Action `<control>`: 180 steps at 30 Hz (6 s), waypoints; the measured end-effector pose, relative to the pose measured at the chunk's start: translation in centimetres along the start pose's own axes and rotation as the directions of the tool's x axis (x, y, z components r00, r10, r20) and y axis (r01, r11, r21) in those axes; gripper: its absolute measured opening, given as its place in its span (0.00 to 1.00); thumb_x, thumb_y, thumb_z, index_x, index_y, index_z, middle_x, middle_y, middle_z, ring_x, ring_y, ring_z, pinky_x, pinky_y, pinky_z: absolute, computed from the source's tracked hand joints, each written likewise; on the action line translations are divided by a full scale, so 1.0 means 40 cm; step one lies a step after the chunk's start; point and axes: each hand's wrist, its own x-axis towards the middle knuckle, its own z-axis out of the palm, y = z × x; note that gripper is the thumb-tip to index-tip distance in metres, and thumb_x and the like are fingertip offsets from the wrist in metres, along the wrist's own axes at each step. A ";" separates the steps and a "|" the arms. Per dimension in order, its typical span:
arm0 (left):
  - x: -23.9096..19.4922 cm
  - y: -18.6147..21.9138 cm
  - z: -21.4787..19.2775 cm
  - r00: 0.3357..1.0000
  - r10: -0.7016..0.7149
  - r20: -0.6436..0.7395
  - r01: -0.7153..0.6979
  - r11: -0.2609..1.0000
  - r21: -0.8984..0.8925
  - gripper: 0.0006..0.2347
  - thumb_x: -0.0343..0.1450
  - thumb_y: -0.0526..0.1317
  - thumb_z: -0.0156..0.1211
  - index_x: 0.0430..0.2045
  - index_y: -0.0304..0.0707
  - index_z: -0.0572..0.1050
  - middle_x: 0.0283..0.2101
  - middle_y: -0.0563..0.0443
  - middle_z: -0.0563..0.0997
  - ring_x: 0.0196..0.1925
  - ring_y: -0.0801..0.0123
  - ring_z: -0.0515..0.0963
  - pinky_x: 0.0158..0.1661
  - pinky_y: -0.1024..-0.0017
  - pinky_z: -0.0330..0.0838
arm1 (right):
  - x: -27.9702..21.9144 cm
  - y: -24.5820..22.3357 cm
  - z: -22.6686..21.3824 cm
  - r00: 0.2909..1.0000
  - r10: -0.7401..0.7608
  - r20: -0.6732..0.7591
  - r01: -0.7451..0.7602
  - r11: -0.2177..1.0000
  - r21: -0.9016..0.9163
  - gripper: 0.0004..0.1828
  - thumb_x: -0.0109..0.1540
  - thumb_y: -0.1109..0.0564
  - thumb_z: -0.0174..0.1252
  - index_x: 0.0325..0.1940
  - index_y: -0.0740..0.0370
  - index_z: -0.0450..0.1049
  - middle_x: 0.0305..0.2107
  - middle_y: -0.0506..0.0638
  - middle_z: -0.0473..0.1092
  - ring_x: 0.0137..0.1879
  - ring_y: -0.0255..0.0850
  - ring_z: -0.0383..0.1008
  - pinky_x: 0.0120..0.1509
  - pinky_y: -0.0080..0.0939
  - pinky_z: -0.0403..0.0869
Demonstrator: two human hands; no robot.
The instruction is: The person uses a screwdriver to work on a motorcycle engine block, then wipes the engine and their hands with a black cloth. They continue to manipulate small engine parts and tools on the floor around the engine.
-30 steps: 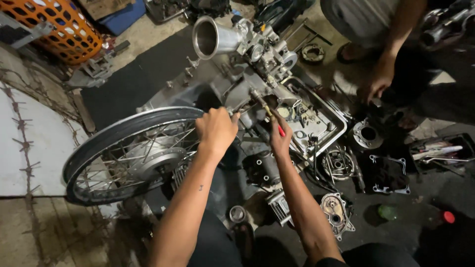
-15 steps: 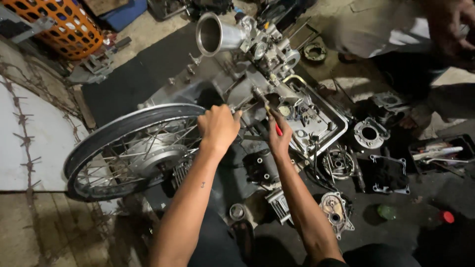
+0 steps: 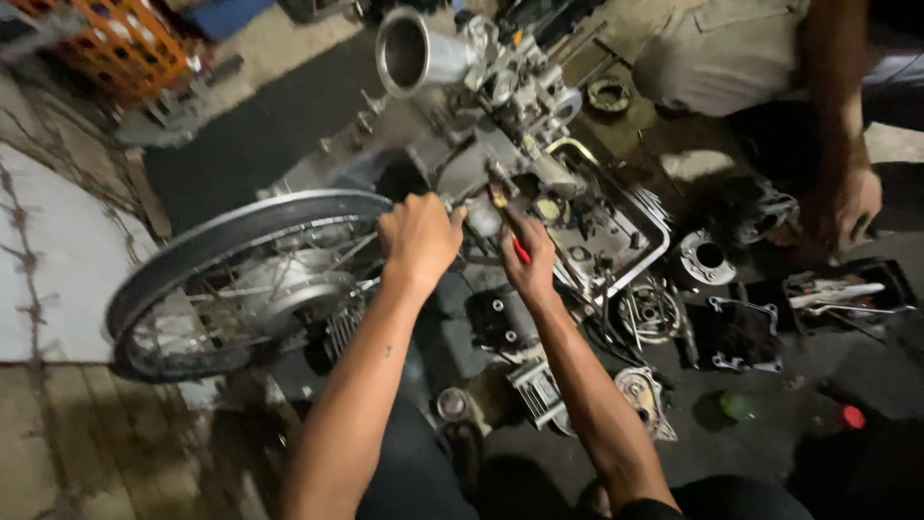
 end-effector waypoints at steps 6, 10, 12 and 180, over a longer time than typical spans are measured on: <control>0.025 0.001 0.021 1.000 0.007 -0.030 -0.005 0.998 0.064 0.17 0.71 0.52 0.56 0.34 0.38 0.84 0.37 0.40 0.86 0.45 0.46 0.86 0.44 0.52 0.79 | 0.019 0.024 -0.017 0.988 -0.070 0.141 0.086 0.990 -0.112 0.20 0.65 0.61 0.59 0.61 0.66 0.74 0.44 0.67 0.73 0.51 0.69 0.74 0.58 0.64 0.72; 0.032 0.000 0.028 1.000 0.005 -0.030 -0.004 0.999 0.034 0.15 0.71 0.51 0.58 0.34 0.39 0.85 0.37 0.40 0.86 0.46 0.46 0.86 0.44 0.53 0.79 | 0.015 0.034 -0.007 0.991 -0.105 0.083 0.108 0.994 -0.036 0.15 0.64 0.61 0.59 0.56 0.66 0.77 0.40 0.65 0.74 0.47 0.66 0.76 0.54 0.60 0.74; 0.042 -0.002 0.041 0.999 -0.004 -0.037 0.005 1.000 0.029 0.15 0.70 0.51 0.59 0.33 0.39 0.85 0.37 0.40 0.86 0.45 0.46 0.86 0.44 0.52 0.79 | 0.013 0.016 0.000 0.991 -0.101 0.088 0.105 0.994 -0.035 0.14 0.65 0.60 0.59 0.54 0.66 0.77 0.38 0.64 0.75 0.46 0.65 0.76 0.53 0.59 0.74; -0.147 0.314 0.486 0.592 0.597 0.541 -0.793 0.553 0.257 0.23 0.69 0.54 0.60 0.56 0.44 0.74 0.45 0.40 0.83 0.48 0.46 0.83 0.49 0.47 0.71 | -0.557 0.402 -0.832 0.692 0.717 0.086 -0.681 0.687 -0.252 0.12 0.65 0.63 0.56 0.52 0.58 0.78 0.39 0.59 0.77 0.51 0.57 0.77 0.58 0.56 0.74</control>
